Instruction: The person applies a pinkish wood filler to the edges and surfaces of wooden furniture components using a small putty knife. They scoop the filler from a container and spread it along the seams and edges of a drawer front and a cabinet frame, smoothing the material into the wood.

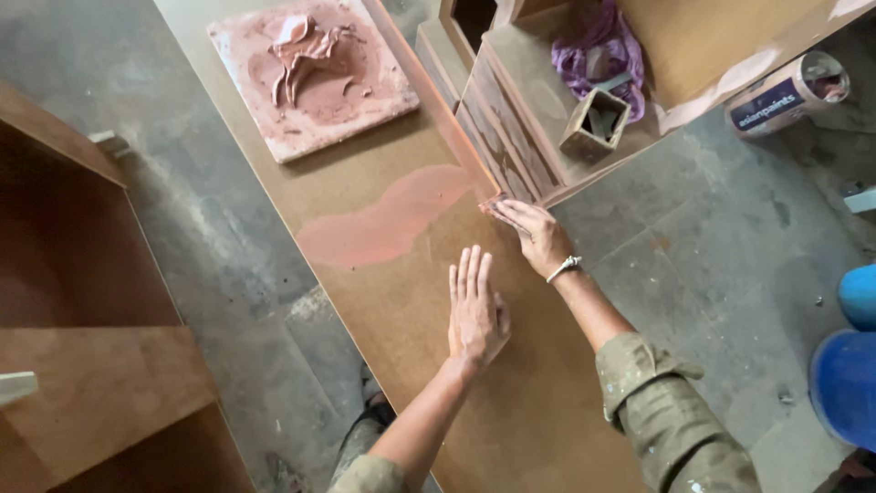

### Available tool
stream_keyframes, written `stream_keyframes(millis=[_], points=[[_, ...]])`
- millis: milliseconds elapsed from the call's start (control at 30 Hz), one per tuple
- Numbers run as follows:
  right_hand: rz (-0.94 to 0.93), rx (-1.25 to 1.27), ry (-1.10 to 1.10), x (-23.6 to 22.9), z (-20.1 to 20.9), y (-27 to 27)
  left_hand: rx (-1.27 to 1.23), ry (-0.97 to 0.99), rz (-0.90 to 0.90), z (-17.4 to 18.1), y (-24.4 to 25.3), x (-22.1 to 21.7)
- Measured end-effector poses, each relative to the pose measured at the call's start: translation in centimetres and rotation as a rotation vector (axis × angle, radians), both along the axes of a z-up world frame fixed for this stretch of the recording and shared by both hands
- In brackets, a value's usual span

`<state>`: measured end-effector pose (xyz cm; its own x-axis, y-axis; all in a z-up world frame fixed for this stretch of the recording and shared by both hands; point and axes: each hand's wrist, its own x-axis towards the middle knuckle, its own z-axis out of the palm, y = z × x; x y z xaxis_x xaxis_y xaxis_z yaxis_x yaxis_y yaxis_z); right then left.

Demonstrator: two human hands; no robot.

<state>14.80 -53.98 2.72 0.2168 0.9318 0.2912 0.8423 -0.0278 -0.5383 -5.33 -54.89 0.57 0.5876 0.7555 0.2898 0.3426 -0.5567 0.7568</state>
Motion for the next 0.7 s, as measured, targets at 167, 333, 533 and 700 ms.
stream_keyframes(millis=[167,333,533,700], points=[[-0.133,-0.649,-0.570,2.0,0.3,-5.7,0.025,0.063,-0.013,0.2,-0.1,0.1],[-0.025,-0.483,-0.634,5.0,4.7,-3.4,0.016,0.129,-0.027,-0.1,-0.6,0.1],[0.149,-0.319,-0.503,2.5,3.8,6.2,0.023,0.158,-0.013,0.3,-0.5,0.1],[0.264,-0.396,-0.623,2.6,4.0,-0.9,0.004,0.061,0.023,-0.4,-0.7,-0.2]])
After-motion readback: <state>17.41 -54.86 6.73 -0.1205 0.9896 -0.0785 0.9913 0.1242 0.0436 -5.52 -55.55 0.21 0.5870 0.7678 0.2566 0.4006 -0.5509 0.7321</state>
